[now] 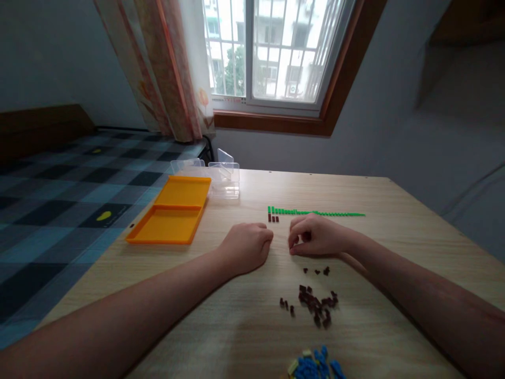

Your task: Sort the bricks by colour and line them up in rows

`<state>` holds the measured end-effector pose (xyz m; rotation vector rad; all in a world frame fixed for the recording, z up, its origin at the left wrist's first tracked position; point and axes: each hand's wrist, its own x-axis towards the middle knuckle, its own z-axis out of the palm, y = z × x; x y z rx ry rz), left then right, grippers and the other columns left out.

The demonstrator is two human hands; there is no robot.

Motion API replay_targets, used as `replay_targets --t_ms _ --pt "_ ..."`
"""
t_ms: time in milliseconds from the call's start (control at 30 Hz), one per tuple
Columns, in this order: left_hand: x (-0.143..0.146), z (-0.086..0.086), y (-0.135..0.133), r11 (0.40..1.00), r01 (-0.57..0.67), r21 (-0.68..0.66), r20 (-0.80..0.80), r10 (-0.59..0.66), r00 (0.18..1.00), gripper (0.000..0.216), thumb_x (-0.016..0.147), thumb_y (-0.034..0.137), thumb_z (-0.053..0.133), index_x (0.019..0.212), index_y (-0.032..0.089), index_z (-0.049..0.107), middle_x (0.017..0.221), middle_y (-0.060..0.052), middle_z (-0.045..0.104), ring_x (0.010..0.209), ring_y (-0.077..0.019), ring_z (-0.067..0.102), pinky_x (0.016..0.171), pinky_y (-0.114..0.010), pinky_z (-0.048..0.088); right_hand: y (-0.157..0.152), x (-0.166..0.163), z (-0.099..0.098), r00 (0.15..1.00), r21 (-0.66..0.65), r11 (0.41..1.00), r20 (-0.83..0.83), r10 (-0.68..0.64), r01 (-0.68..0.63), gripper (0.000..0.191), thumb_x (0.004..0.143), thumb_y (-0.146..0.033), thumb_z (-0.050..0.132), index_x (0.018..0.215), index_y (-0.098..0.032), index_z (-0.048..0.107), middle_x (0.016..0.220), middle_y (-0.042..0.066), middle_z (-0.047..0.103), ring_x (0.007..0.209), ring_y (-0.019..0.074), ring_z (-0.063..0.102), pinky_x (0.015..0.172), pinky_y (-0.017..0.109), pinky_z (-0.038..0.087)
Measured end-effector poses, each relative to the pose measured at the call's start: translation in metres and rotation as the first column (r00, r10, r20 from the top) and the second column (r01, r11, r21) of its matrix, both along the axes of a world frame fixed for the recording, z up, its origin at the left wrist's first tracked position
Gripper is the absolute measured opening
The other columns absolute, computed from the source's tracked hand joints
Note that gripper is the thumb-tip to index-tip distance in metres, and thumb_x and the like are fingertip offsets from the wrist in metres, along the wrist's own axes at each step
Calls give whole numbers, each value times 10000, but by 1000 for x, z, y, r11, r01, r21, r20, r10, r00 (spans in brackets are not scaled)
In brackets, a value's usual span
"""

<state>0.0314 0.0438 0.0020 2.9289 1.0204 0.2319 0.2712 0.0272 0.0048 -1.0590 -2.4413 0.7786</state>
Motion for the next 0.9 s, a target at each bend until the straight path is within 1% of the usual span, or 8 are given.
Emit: replay_targets --t_ms 67,133,233,300,400,633,767,900 --pt "0 0 0 1000 -1 4 4 1 1000 244 893 232 458 731 197 637 811 -27 689 708 -195 641 574 -296 380 3 0 -6 999 58 997 1 -44 44 57 813 -222 732 836 -195 776 761 6 643 598 84 548 556 200 418" --pt "0 -1 0 1000 1 9 10 -1 1000 245 895 234 455 733 199 636 816 -25 690 705 -195 642 569 -296 377 7 1 -13 993 158 980 -13 -118 119 92 844 -217 697 855 -196 786 756 16 665 599 91 551 575 214 417" --pt "0 -2 1 1000 7 18 17 -7 1000 243 895 230 453 734 199 632 815 -26 690 702 -195 641 568 -297 375 13 -1 -22 974 303 926 -43 -224 226 137 884 -243 665 877 -200 796 757 32 697 618 109 567 602 233 418" --pt "0 -3 1 1000 12 20 19 -13 1000 238 894 229 454 735 199 630 815 -26 690 703 -195 642 571 -297 377 15 -4 -26 963 349 899 -52 -263 264 150 896 -259 657 904 -209 798 778 38 711 645 118 586 618 238 423" --pt "0 -4 1 1000 10 20 16 -10 1000 231 892 229 458 737 198 626 817 -28 689 708 -198 644 576 -299 380 14 -5 -27 957 364 886 -68 -281 286 152 888 -251 659 938 -213 797 797 38 712 638 114 582 618 235 424" --pt "0 -2 1 1000 6 2 7 -6 1000 234 895 232 458 737 193 625 823 -35 688 705 -197 638 579 -292 381 10 -2 -25 959 373 885 -58 -279 280 186 907 -257 623 916 -199 800 787 49 710 611 113 565 588 234 408" --pt "0 -2 1 1000 3 5 10 -3 1000 230 891 232 460 729 192 619 820 -34 687 699 -195 636 581 -293 383 12 -6 -26 941 391 862 -33 -336 321 193 912 -240 613 922 -201 802 794 47 715 617 121 575 604 245 412" --pt "0 -3 1 1000 4 16 16 -4 1000 235 892 230 458 719 191 613 811 -31 685 694 -194 641 576 -296 383 15 -9 -28 925 396 844 -34 -380 361 190 908 -223 618 933 -200 805 796 48 721 667 144 609 640 258 425"
